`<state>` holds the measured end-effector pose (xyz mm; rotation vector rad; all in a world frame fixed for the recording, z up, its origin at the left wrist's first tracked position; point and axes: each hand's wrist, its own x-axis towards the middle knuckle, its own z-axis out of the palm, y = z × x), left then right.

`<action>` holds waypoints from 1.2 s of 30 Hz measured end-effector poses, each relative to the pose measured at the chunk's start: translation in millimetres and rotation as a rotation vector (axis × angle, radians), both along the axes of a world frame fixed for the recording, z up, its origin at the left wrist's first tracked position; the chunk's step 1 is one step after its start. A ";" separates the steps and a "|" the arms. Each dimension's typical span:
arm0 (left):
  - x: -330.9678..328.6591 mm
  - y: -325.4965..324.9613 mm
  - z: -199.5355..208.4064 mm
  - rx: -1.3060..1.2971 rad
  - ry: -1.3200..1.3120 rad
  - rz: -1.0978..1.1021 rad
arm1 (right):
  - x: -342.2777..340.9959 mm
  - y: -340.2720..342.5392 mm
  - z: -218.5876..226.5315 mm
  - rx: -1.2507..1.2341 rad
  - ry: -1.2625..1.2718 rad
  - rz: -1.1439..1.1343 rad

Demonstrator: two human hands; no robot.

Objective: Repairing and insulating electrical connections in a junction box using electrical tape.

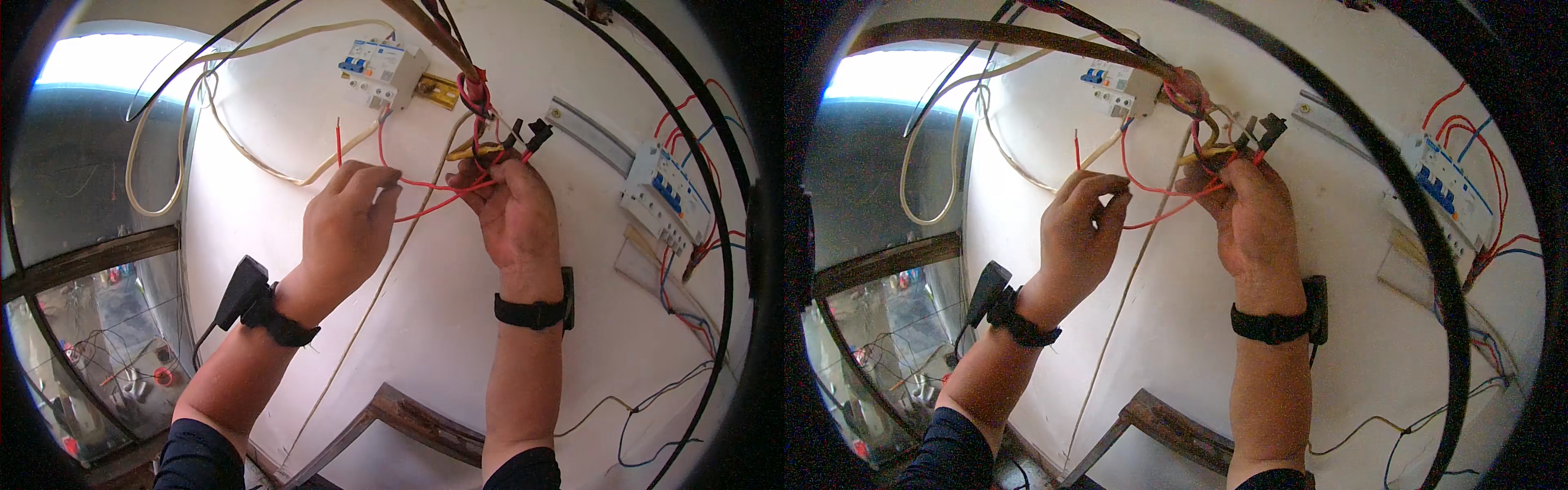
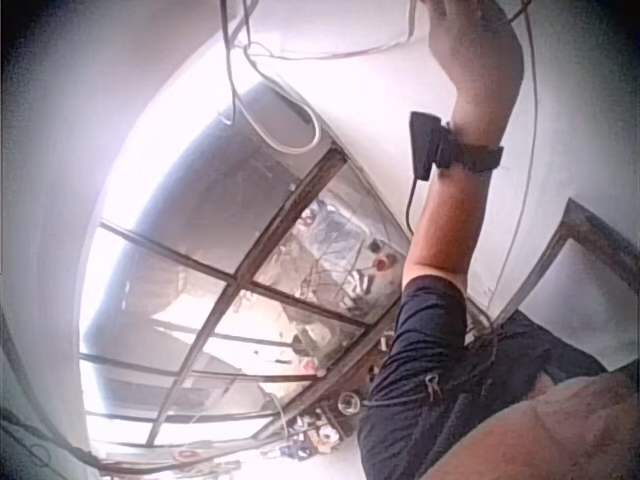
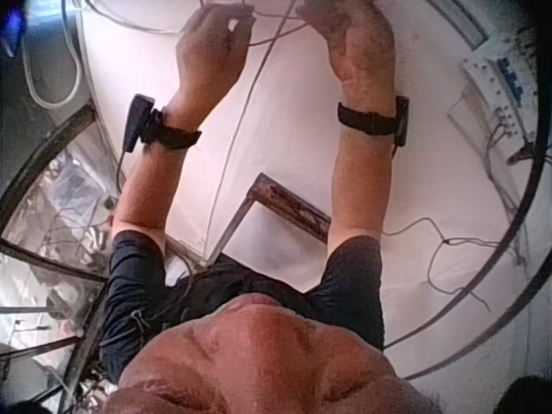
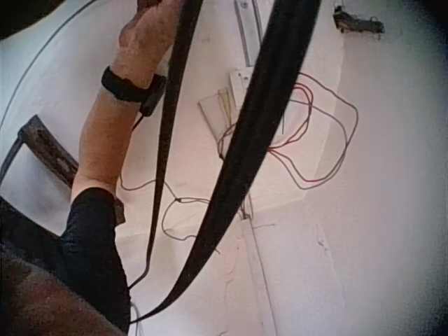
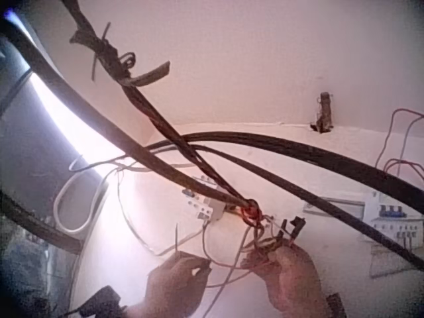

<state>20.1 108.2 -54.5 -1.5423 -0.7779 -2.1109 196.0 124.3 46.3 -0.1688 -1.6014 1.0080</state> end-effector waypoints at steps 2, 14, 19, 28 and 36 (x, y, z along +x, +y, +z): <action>0.7 2.9 8.7 0.026 0.042 0.020 | -1.9 2.4 -0.9 0.002 0.011 0.013; 15.2 10.7 40.2 -0.079 0.155 0.006 | -2.8 4.8 -1.7 0.039 -0.026 0.059; 18.7 8.3 46.7 -0.039 0.156 -0.031 | -0.8 7.4 -2.0 0.018 0.004 0.033; 1.6 8.4 62.9 0.043 0.145 0.163 | -4.9 3.5 -4.1 0.018 -0.003 -0.018; 0.5 5.6 59.6 0.010 0.136 0.149 | -0.4 13.2 -7.0 0.084 -0.007 0.065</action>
